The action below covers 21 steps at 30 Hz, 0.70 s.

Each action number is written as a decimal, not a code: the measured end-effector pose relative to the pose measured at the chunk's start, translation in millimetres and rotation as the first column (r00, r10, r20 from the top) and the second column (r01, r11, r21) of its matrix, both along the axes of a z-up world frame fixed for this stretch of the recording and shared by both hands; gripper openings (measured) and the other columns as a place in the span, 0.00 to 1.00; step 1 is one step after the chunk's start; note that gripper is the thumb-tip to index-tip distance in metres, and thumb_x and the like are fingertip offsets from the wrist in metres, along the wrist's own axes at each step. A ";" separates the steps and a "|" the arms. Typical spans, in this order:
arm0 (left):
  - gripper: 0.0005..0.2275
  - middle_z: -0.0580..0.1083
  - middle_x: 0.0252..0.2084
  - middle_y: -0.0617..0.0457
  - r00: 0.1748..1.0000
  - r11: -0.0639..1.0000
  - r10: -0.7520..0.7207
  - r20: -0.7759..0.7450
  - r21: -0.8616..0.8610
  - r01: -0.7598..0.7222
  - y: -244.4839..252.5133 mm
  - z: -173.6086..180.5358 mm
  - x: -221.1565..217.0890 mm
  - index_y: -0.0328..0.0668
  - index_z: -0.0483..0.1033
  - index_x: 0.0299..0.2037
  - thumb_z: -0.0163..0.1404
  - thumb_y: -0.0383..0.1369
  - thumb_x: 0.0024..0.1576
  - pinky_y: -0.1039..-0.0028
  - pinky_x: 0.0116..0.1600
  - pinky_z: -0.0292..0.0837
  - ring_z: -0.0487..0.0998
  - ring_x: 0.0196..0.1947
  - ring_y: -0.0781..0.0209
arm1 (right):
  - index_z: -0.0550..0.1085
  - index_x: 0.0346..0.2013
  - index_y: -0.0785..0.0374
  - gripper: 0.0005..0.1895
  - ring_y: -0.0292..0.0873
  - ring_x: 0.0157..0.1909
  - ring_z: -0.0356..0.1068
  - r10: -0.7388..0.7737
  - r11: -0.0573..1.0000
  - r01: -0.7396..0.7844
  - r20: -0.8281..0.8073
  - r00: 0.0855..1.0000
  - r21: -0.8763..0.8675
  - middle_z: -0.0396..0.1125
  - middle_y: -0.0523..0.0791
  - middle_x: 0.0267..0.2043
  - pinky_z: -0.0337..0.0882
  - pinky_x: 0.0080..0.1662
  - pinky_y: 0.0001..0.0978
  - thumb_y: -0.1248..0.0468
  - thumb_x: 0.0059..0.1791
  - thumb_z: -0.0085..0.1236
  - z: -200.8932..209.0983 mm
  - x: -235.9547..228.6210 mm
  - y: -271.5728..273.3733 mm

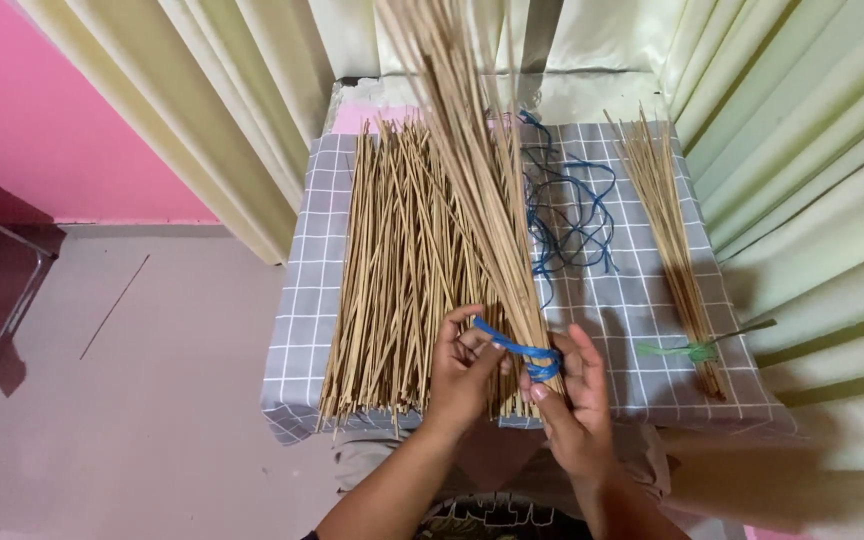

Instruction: Gathering thin wooden sticks into bundles and tying them with blue plastic string to create brooms.

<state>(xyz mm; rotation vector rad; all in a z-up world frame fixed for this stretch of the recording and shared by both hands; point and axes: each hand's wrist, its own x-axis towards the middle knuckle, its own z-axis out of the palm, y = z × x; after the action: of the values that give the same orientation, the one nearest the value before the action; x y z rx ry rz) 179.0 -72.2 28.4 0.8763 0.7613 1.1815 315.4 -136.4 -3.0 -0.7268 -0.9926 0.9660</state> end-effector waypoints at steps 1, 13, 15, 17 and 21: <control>0.19 0.74 0.29 0.52 0.997 0.999 0.031 0.070 -0.022 -0.030 -0.6 1.8 1.5 0.42 0.66 0.58 0.52 0.18 0.58 0.67 0.38 0.72 0.75 0.27 0.58 | 0.49 0.75 0.59 0.39 0.45 0.42 0.68 0.042 0.998 -0.040 -0.036 0.998 0.043 0.57 0.57 0.67 0.72 0.45 0.37 0.76 0.50 0.49 2.1 -0.4 -1.9; 0.16 0.77 0.30 0.52 0.925 0.974 0.217 0.311 -0.127 -0.186 2.2 11.9 -34.2 0.34 0.72 0.57 0.45 0.38 0.65 0.72 0.38 0.72 0.74 0.22 0.64 | 0.56 0.74 0.65 0.36 0.45 0.38 0.68 0.315 0.911 -0.224 -0.234 0.920 0.347 0.68 0.55 0.44 0.71 0.38 0.32 0.77 0.50 0.51 7.0 42.0 5.9; 0.16 0.78 0.30 0.54 0.915 0.960 0.275 0.294 -0.044 -0.275 4.3 19.1 -52.8 0.35 0.70 0.57 0.46 0.37 0.64 0.68 0.47 0.74 0.76 0.23 0.63 | 0.57 0.75 0.65 0.36 0.46 0.42 0.69 0.369 0.878 -0.267 -0.207 0.906 0.397 0.67 0.56 0.50 0.72 0.41 0.31 0.79 0.51 0.47 -5.3 62.1 7.3; 0.07 0.73 0.30 0.52 0.777 0.798 0.588 0.224 -0.008 -0.602 7.8 28.8 -72.6 0.41 0.70 0.47 0.41 0.33 0.67 0.67 0.47 0.72 0.73 0.30 0.58 | 0.57 0.74 0.71 0.35 0.47 0.41 0.70 0.293 0.897 -0.210 -0.170 0.941 0.389 0.66 0.60 0.51 0.71 0.41 0.33 0.77 0.51 0.49 -22.6 84.5 9.1; 0.07 0.76 0.39 0.54 0.785 0.715 0.534 0.316 0.327 -0.618 6.5 30.4 -83.2 0.43 0.75 0.49 0.46 0.33 0.67 0.70 0.50 0.71 0.74 0.41 0.61 | 0.51 0.76 0.63 0.35 0.51 0.37 0.72 0.435 0.847 -0.431 0.060 0.898 0.311 0.71 0.57 0.38 0.76 0.39 0.37 0.70 0.55 0.50 -26.6 92.6 2.8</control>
<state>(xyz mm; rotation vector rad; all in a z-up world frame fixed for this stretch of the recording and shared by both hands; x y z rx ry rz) 95.8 -65.6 58.8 0.8651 0.6425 2.0293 408.0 -133.6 -29.6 -0.2222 -1.2979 1.1607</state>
